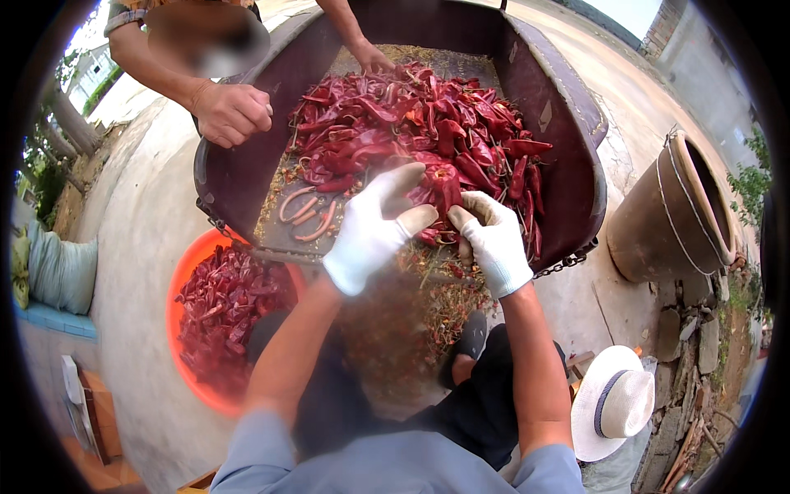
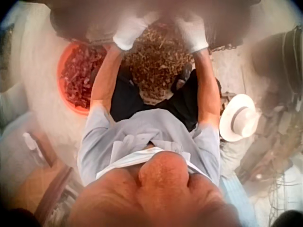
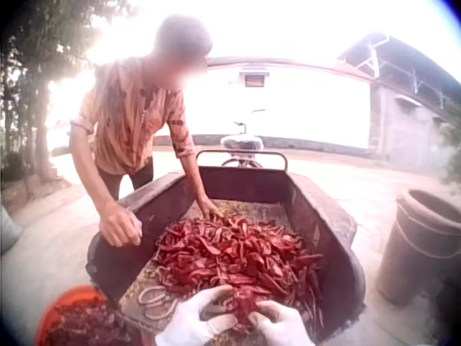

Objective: The person removes stems from dried red chili peppers and places the peppers into an orange basin. Another person briefly assists by adding more peppers to the tray.

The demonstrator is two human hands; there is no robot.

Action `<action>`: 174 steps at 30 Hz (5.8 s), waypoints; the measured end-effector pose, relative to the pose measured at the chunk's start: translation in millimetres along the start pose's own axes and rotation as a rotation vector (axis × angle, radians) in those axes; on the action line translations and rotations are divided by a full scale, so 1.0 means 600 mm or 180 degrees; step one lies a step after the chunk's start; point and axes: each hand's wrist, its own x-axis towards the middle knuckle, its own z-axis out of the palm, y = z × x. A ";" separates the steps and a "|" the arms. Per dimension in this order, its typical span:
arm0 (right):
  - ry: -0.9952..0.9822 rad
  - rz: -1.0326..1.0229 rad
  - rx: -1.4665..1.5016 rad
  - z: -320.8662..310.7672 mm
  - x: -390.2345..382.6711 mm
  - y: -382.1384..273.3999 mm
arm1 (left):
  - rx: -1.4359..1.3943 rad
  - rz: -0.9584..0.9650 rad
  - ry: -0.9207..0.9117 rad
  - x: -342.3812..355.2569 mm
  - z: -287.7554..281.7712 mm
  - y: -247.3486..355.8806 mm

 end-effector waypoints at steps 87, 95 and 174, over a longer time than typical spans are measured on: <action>0.0516 -0.1625 -0.4572 0.027 0.070 0.058 | -0.0860 -0.1169 0.0136 -0.058 -0.060 0.009; 0.1206 -0.1202 -0.4027 -0.002 0.080 0.052 | -0.0896 -0.0948 0.0475 -0.055 -0.070 -0.014; -0.0174 -0.0987 -0.0773 0.072 -0.053 0.014 | 0.0591 -0.0395 -0.0743 -0.072 -0.039 -0.011</action>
